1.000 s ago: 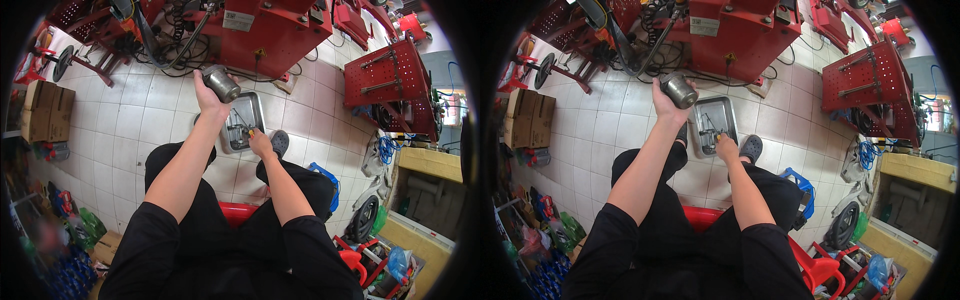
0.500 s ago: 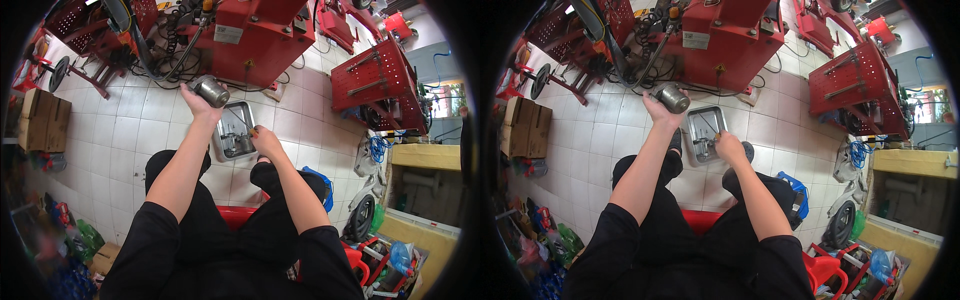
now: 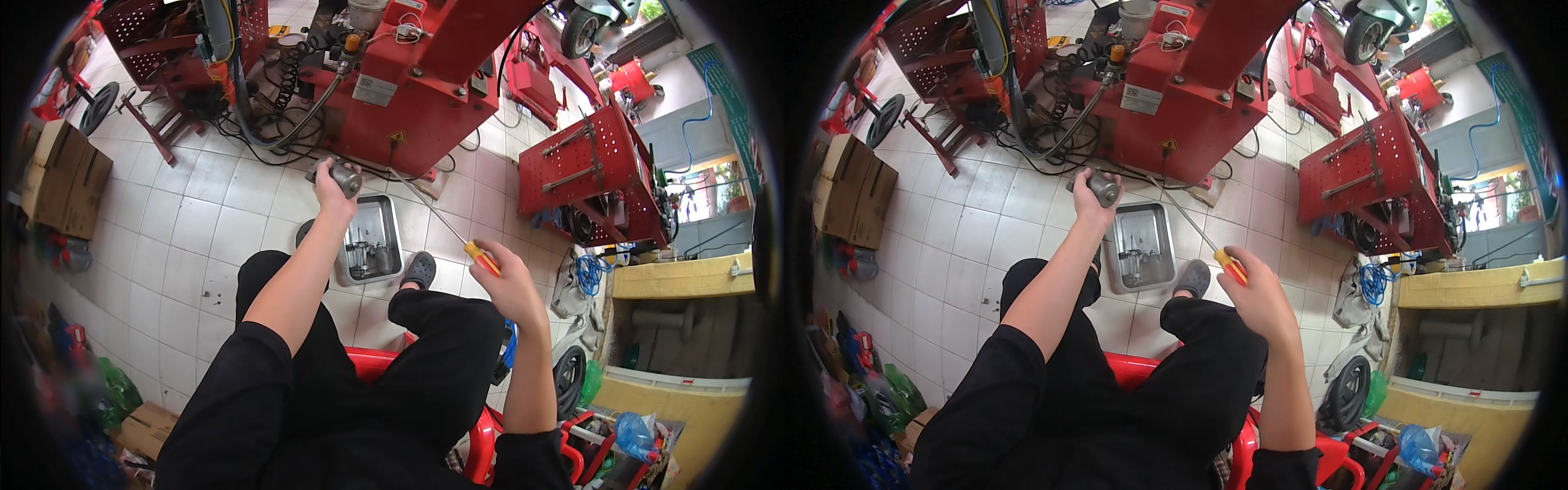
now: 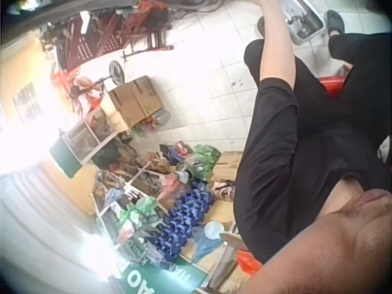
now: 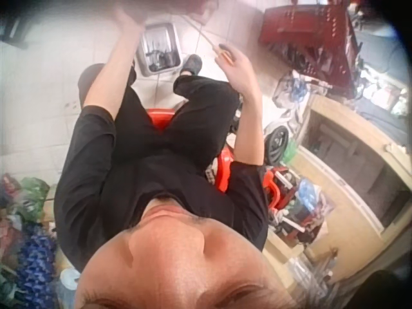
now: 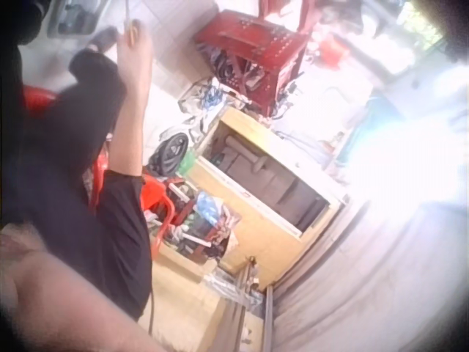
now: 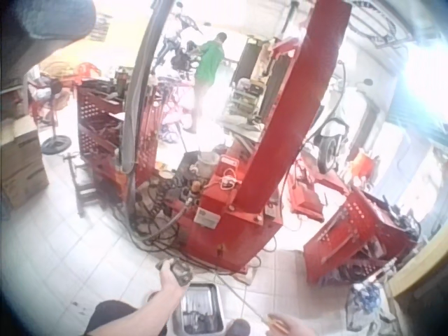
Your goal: The person sits on a low stool in a workshop and uses a screwdriver to disassemble and manipulate small mechanical parts, including a cylindrical metal component and a metal tray. They repeatedly insert the screwdriver into the parts, rotate them, and place them into the tray.
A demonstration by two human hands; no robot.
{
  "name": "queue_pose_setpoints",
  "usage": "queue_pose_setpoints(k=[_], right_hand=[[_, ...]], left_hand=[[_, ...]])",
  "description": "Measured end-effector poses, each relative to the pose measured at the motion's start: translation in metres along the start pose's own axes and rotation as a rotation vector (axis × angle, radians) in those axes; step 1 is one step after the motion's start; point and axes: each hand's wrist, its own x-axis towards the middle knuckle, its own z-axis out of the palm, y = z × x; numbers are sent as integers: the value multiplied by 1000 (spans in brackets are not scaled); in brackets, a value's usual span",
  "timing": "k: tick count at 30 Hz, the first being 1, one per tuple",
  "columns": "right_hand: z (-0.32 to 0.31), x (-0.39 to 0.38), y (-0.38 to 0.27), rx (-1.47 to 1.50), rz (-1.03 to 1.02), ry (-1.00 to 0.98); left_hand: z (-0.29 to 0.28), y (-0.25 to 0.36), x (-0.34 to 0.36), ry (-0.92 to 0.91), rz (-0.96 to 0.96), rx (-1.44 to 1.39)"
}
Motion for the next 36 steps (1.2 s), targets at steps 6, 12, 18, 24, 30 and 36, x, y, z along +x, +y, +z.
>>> queue_pose_setpoints(k=[6,12,18,24,30,36], right_hand=[[-1,-37,-10,194,32,16],[20,-48,1,349,78,-6],[31,-52,13,359,72,-4],[36,-50,14,232,177,-101],[69,1,35,116,239,-451],[116,42,46,820,350,-428]], left_hand=[[14,-5,-27,-216,-191,-25],[22,-1,-34,-299,-215,-102],[20,-2,-30,-285,-198,-81],[19,-5,-23,-312,-208,-126],[19,-4,-22,-371,-230,-99],[37,7,-39,-420,-223,-148]])
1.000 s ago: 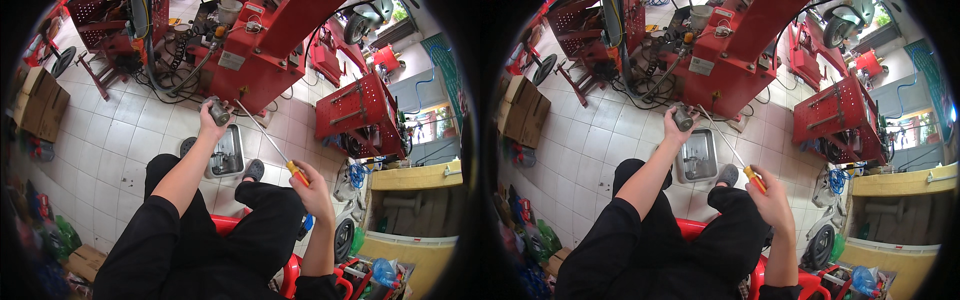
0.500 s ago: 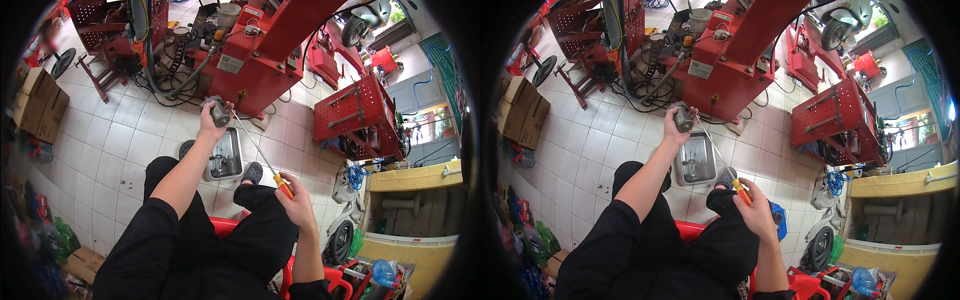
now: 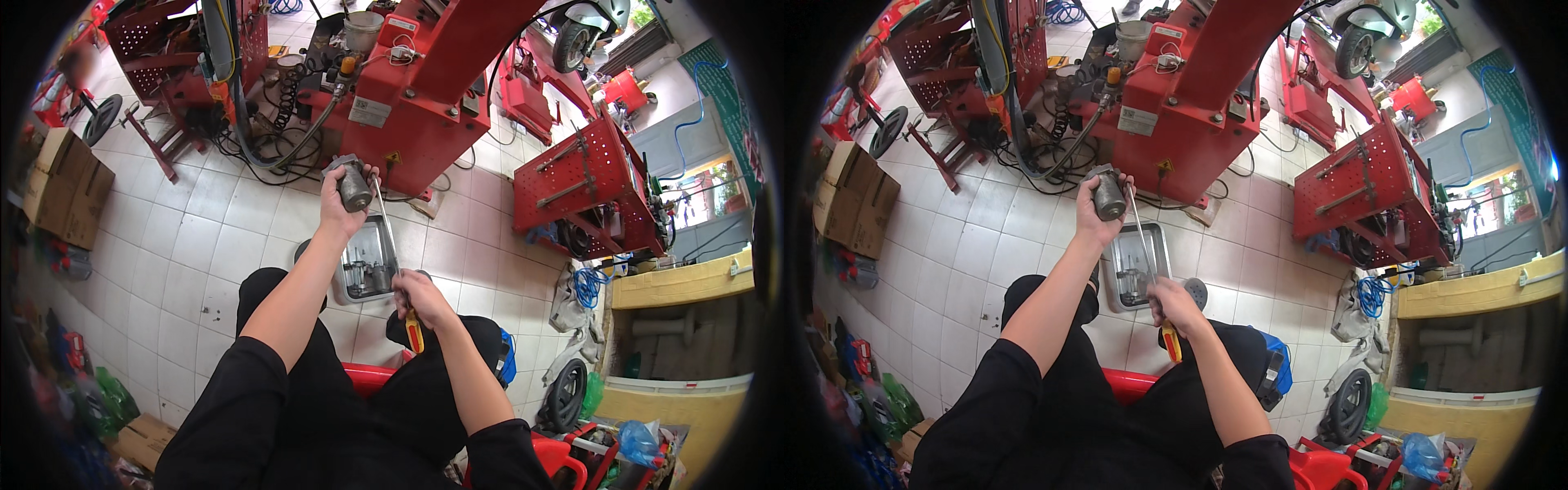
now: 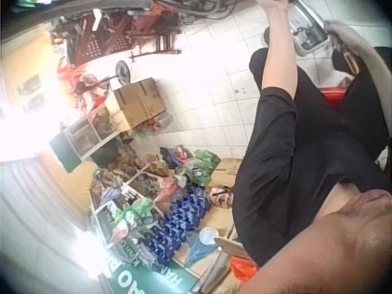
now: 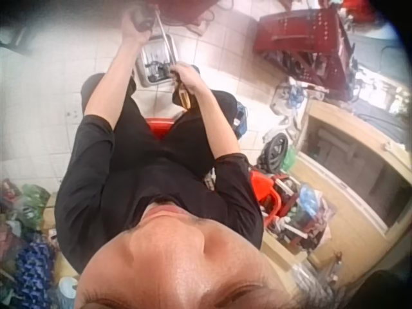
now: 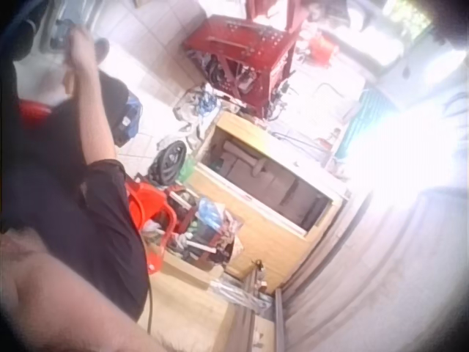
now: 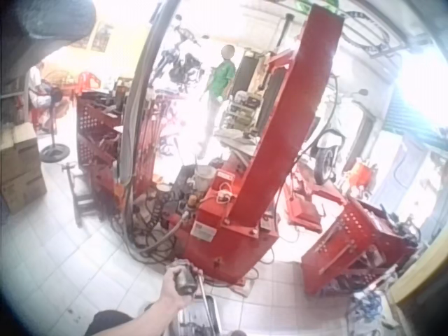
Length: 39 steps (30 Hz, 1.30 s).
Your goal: The person sits on a low stool in a workshop and uses a screwdriver to disassemble and manipulate small mechanical parts, including a cylindrical metal component and a metal tray. They repeatedly insert the screwdriver into the parts, rotate them, and place them into the tray.
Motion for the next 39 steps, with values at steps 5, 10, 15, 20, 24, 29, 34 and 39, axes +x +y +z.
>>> queue_pose_setpoints(k=[5,10,15,20,24,29,34,39], right_hand=[[2,19,10,-236,-155,245],[-1,13,27,-439,-363,343],[13,-4,2,-549,-313,389],[12,-5,2,-555,-254,391],[14,-7,0,-569,-248,388],[13,-7,0,-559,-245,384],[14,-8,0,-552,-276,387],[14,-7,1,-542,-291,382]], left_hand=[[5,10,-6,-84,7,-51],[10,9,-7,-93,6,-43],[8,10,-6,-119,-5,-48],[8,9,-5,-102,-4,-75],[8,10,-5,-110,8,-60],[10,9,-6,-45,3,-62],[10,10,-6,-79,-5,-63],[13,9,-9,-77,-14,-41]])
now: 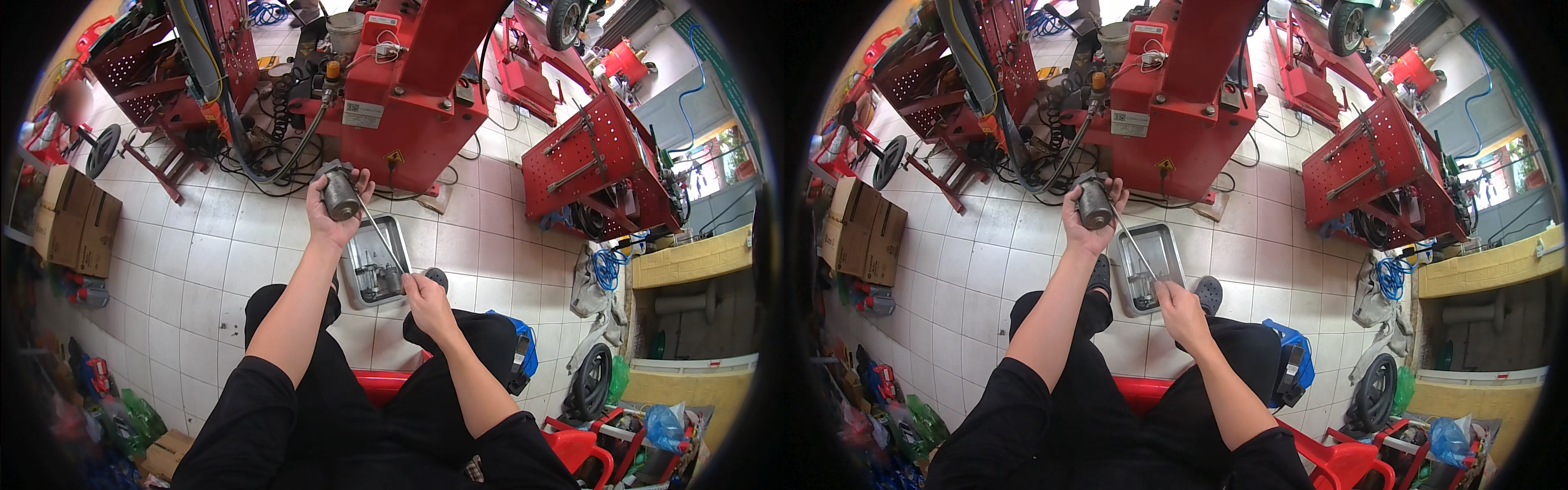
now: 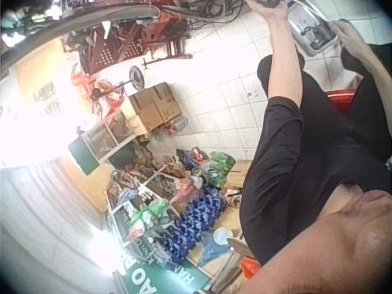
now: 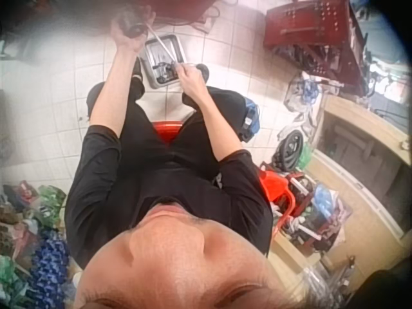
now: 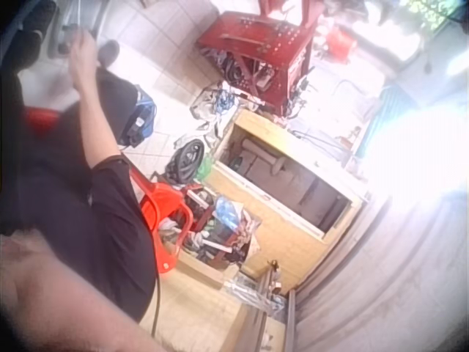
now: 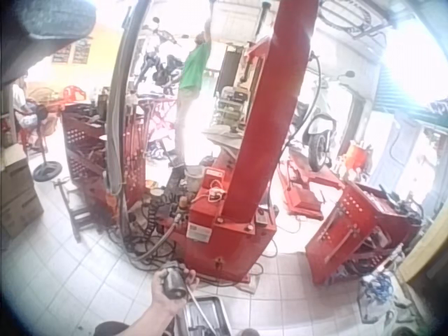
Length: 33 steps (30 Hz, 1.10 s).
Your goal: The person sits on a low stool in a workshop and uses a screwdriver to disassemble and manipulate small mechanical parts, including a cylindrical metal component and a metal tray. They repeatedly insert the screwdriver into the parts, rotate them, and place them into the tray.
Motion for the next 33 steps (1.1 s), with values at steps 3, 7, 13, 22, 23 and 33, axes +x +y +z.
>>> queue_pose_setpoints(k=[3,7,13,22,23,33], right_hand=[[1,0,1,8,-4,-1],[7,8,22,135,-21,-54],[5,6,15,452,163,-246],[-4,4,6,432,170,-163],[-2,5,7,438,174,-147],[11,10,25,580,121,-171]], left_hand=[[-1,0,0,-10,2,-2],[0,-2,1,1,1,-12],[-2,0,1,36,-9,-51],[-2,-2,2,12,18,126],[-3,-2,2,3,23,155],[-3,-5,1,-33,25,223]])
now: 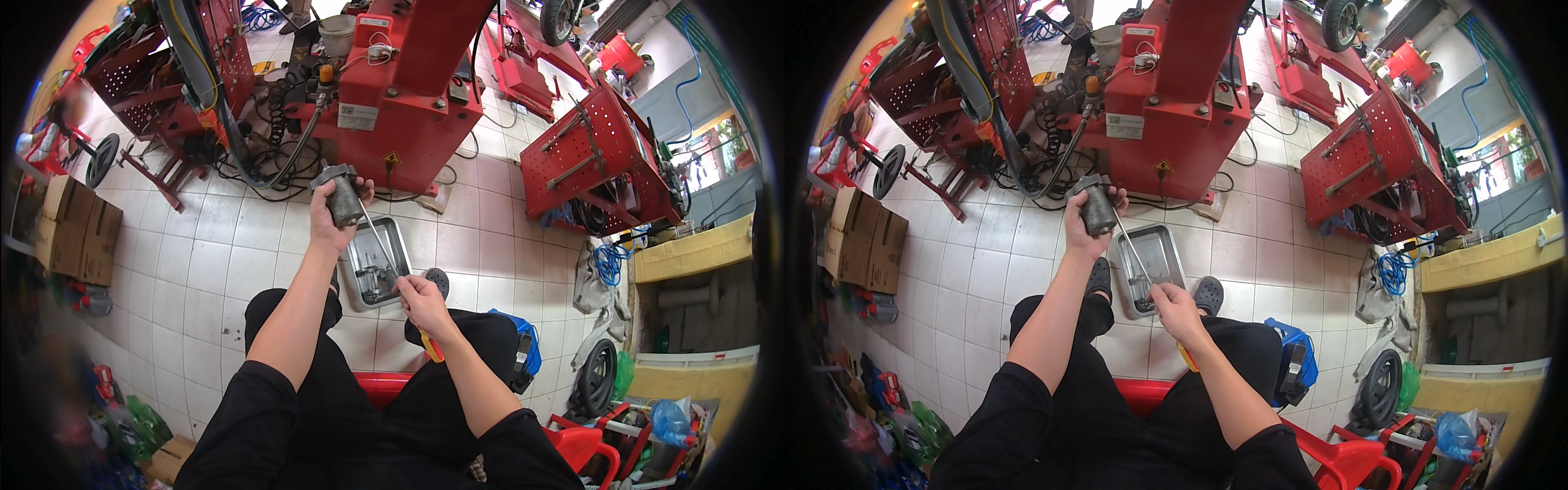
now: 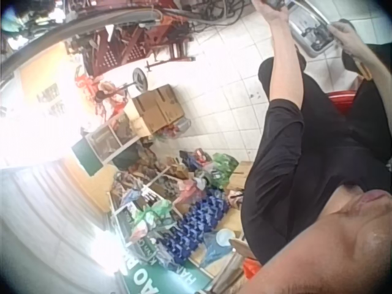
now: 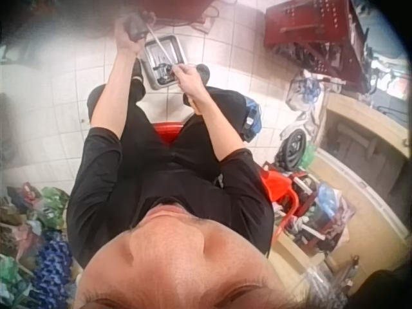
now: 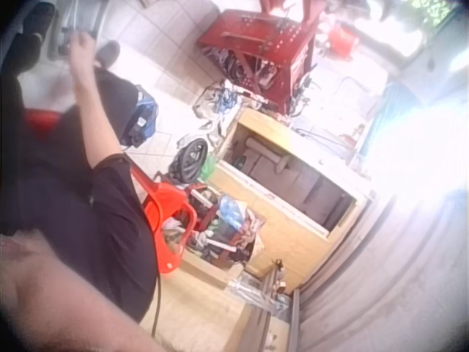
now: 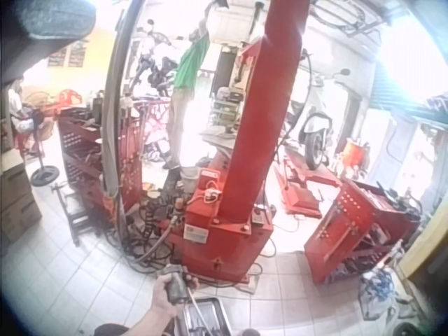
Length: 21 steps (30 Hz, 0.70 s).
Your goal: The person sits on a low stool in a workshop and uses a screwdriver to disassemble and manipulate small mechanical parts, including a cylindrical metal component and a metal tray. They repeatedly insert the screwdriver into the parts, rotate them, and place them into the tray.
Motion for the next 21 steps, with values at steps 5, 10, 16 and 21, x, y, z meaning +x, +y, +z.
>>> queue_pose_setpoints(k=[5,10,16,21], right_hand=[[1,6,7,-41,-47,23],[3,6,8,-36,-74,15],[4,6,15,-61,-173,127],[8,-5,1,-116,-170,62]], left_hand=[[-1,5,1,-46,31,160],[-4,6,4,-26,27,120],[-2,11,2,19,6,52],[8,15,-7,196,-12,22]])
